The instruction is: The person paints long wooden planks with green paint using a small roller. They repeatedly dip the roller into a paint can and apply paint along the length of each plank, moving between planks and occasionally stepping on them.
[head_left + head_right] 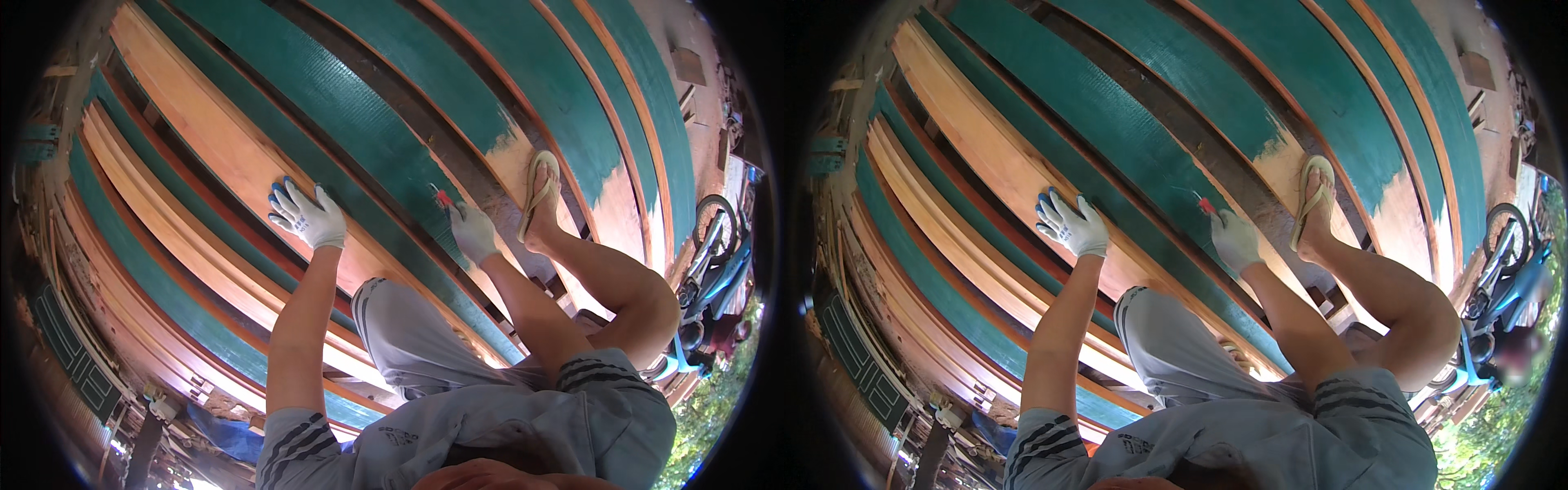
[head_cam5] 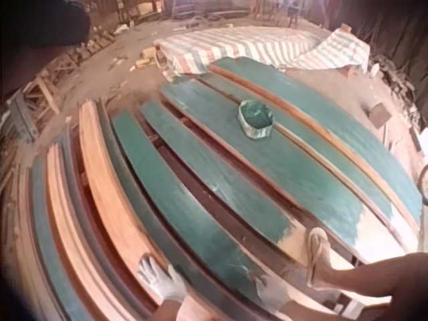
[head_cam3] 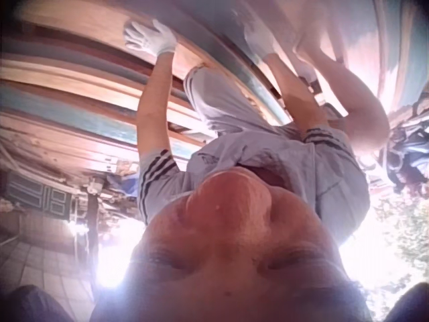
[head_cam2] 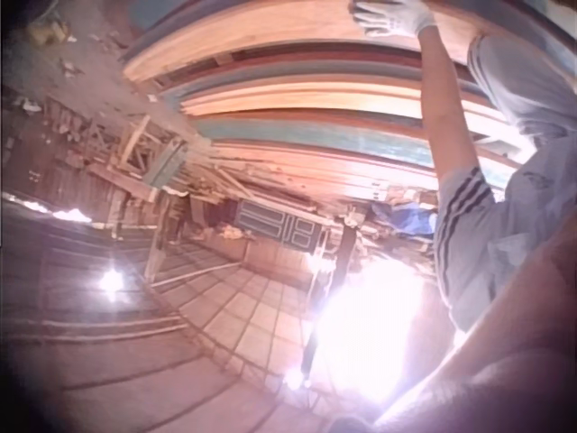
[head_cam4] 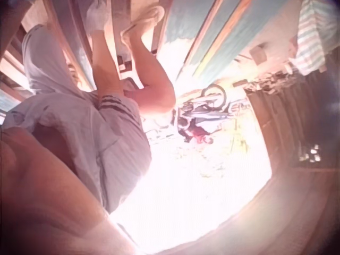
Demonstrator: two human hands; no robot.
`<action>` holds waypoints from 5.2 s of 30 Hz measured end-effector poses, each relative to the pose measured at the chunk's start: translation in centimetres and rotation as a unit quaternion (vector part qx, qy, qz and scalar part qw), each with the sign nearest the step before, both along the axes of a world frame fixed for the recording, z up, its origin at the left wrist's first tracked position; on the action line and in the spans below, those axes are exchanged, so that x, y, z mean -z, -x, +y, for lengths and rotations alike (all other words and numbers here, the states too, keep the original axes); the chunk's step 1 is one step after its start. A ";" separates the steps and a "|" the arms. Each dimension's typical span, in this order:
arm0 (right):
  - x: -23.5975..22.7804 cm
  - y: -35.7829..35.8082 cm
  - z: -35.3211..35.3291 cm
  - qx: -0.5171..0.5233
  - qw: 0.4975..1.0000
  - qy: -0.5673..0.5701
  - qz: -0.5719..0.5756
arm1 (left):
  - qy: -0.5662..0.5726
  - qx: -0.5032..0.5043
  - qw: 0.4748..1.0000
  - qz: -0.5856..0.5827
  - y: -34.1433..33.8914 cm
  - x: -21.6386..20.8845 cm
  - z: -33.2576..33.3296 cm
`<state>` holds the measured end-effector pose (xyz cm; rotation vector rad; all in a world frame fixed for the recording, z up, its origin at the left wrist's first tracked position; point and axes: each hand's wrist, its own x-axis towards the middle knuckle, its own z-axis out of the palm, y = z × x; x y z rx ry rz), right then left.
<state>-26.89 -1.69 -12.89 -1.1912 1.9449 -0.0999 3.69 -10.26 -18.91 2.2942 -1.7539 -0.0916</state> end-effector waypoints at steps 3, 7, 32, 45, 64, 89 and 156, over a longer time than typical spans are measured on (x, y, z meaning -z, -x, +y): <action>-0.3 0.7 2.0 -0.003 0.999 0.038 -0.014 | 0.001 0.000 1.000 0.005 0.3 -0.3 0.2; 1.0 -2.4 -6.4 -0.018 0.994 0.108 -0.021 | 0.012 -0.004 1.000 0.001 -0.1 0.0 0.2; -0.5 4.5 9.9 -0.028 0.996 0.086 0.014 | 0.041 -0.015 0.999 -0.028 -0.3 0.5 0.2; 1.8 7.0 13.0 0.055 0.998 0.022 0.025 | 0.035 -0.012 0.999 -0.032 0.3 0.4 0.2; 1.6 4.4 12.8 -0.003 0.998 0.022 0.051 | 0.037 -0.007 0.999 0.015 0.2 0.2 0.2; -1.2 6.3 22.0 0.027 0.996 -0.075 0.039 | 0.040 -0.014 0.999 0.003 -0.2 1.1 0.3; -5.0 25.3 1.7 0.184 0.893 -0.010 -0.411 | 0.071 -0.140 0.983 -0.097 1.6 1.9 1.4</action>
